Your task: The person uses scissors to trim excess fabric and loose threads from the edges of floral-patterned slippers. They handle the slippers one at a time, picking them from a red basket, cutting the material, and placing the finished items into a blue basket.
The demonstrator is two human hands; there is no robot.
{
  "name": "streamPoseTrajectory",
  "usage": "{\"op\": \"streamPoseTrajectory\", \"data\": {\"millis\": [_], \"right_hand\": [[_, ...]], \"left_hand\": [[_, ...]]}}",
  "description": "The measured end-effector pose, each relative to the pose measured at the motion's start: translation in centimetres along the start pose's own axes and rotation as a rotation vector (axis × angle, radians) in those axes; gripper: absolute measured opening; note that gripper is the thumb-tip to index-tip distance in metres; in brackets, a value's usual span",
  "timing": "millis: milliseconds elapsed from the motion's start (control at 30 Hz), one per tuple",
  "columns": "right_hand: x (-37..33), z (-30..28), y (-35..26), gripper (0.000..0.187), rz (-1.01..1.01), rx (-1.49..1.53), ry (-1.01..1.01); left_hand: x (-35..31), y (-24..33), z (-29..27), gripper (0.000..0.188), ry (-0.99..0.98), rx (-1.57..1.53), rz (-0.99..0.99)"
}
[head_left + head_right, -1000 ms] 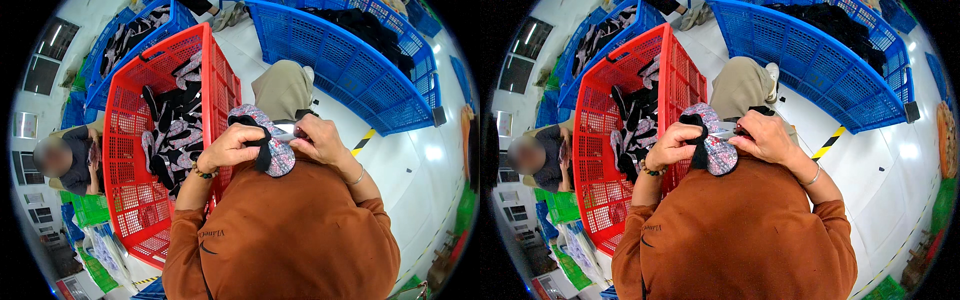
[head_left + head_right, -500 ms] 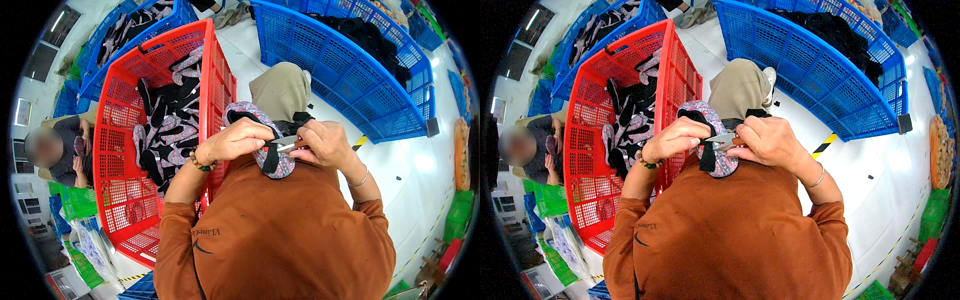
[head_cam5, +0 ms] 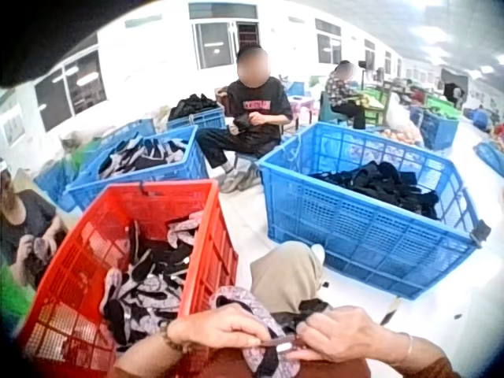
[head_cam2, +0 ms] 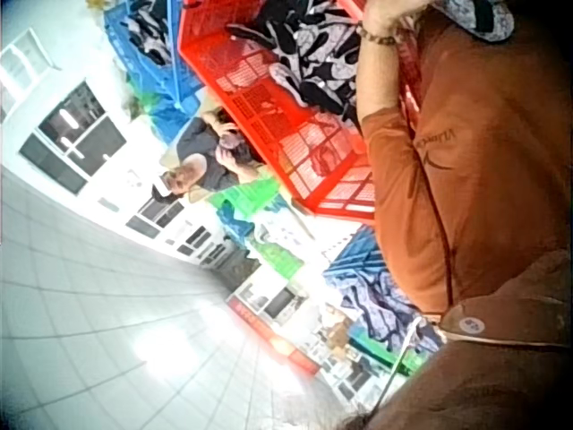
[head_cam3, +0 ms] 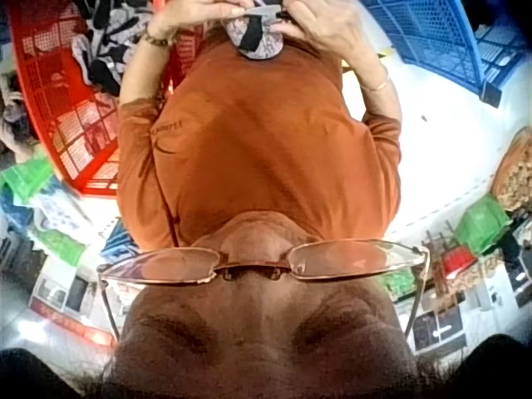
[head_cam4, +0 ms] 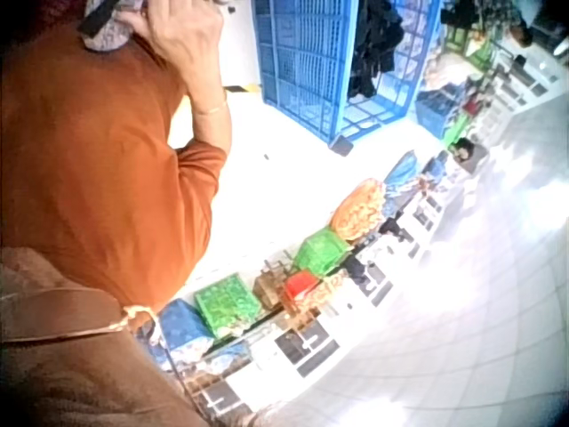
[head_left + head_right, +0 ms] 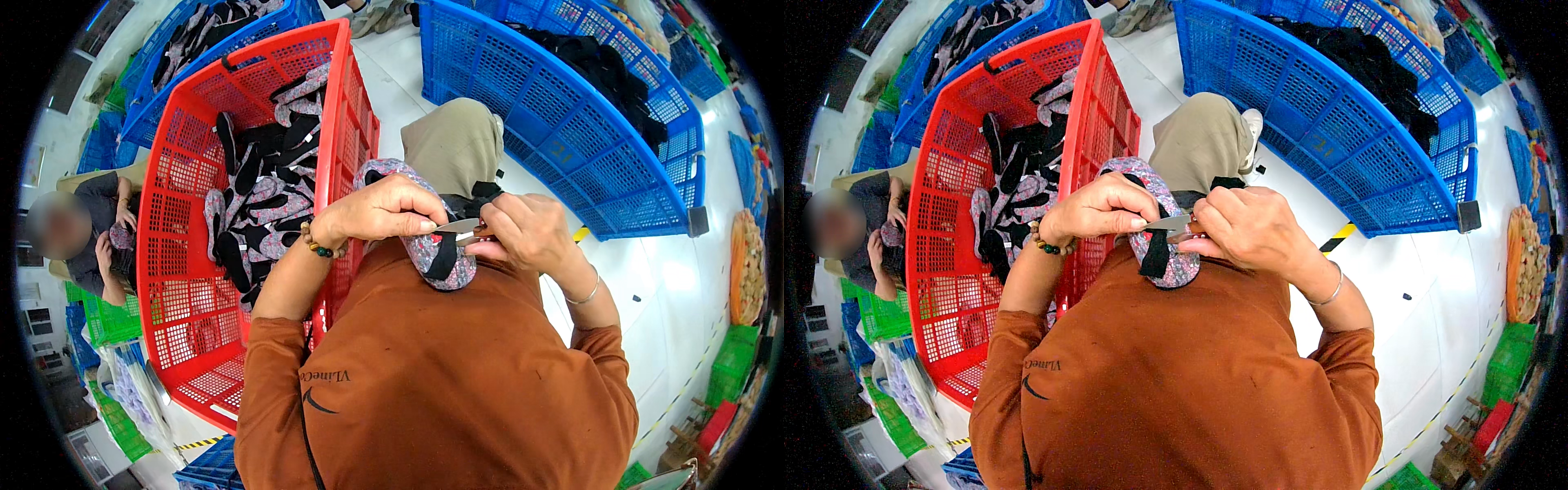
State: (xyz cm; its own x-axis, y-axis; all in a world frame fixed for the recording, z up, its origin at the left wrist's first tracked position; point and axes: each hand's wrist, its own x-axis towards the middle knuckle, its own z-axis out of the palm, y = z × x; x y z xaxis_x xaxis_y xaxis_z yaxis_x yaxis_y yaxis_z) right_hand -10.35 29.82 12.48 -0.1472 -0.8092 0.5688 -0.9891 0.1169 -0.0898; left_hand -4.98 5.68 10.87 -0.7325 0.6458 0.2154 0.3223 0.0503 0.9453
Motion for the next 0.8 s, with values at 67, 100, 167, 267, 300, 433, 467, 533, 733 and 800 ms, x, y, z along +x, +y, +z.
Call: {"op": "streamPoseTrajectory", "data": {"millis": [67, 100, 167, 267, 300, 433, 467, 533, 733, 800], "right_hand": [[0.2, -0.2, -0.1, 0.035, -0.017, -0.024, -0.021], [0.3, -0.3, -0.1, 0.035, -0.026, -0.036, -0.031], [0.4, -0.4, -0.1, 0.035, -0.040, -0.069, -0.039], [0.4, -0.5, 0.0, 0.035, -0.059, -0.103, -0.044], [0.4, -0.6, 0.0, 0.035, -0.063, -0.111, -0.045], [0.4, -1.0, 0.1, 0.035, -0.080, -0.149, -0.107], [0.5, -1.1, 0.1, 0.035, -0.089, -0.155, -0.122], [0.4, -1.3, 0.3, 0.035, -0.105, -0.167, -0.141], [0.2, -2.6, 0.1, 0.036, -0.137, -0.112, -0.210], [0.0, -2.9, 0.0, 0.036, -0.135, -0.094, -0.221]], "left_hand": [[0.1, 0.0, 0.0, 0.024, -0.003, 0.010, 0.008], [0.2, 0.0, 0.0, 0.024, -0.004, 0.018, 0.011], [0.2, 0.1, -0.1, 0.023, -0.006, 0.026, 0.016], [0.3, 0.0, 0.0, 0.023, -0.007, 0.029, 0.014], [0.3, 0.0, 0.0, 0.023, -0.009, 0.032, 0.005], [0.5, 0.1, 0.1, 0.022, -0.031, 0.040, 0.002], [0.5, 0.1, 0.1, 0.022, -0.033, 0.041, -0.006], [0.5, 0.1, 0.0, 0.021, -0.037, 0.043, -0.021], [0.9, 0.2, 0.7, 0.020, -0.085, -0.002, 0.021], [0.8, 0.2, 0.6, 0.021, -0.045, 0.016, 0.018]]}}
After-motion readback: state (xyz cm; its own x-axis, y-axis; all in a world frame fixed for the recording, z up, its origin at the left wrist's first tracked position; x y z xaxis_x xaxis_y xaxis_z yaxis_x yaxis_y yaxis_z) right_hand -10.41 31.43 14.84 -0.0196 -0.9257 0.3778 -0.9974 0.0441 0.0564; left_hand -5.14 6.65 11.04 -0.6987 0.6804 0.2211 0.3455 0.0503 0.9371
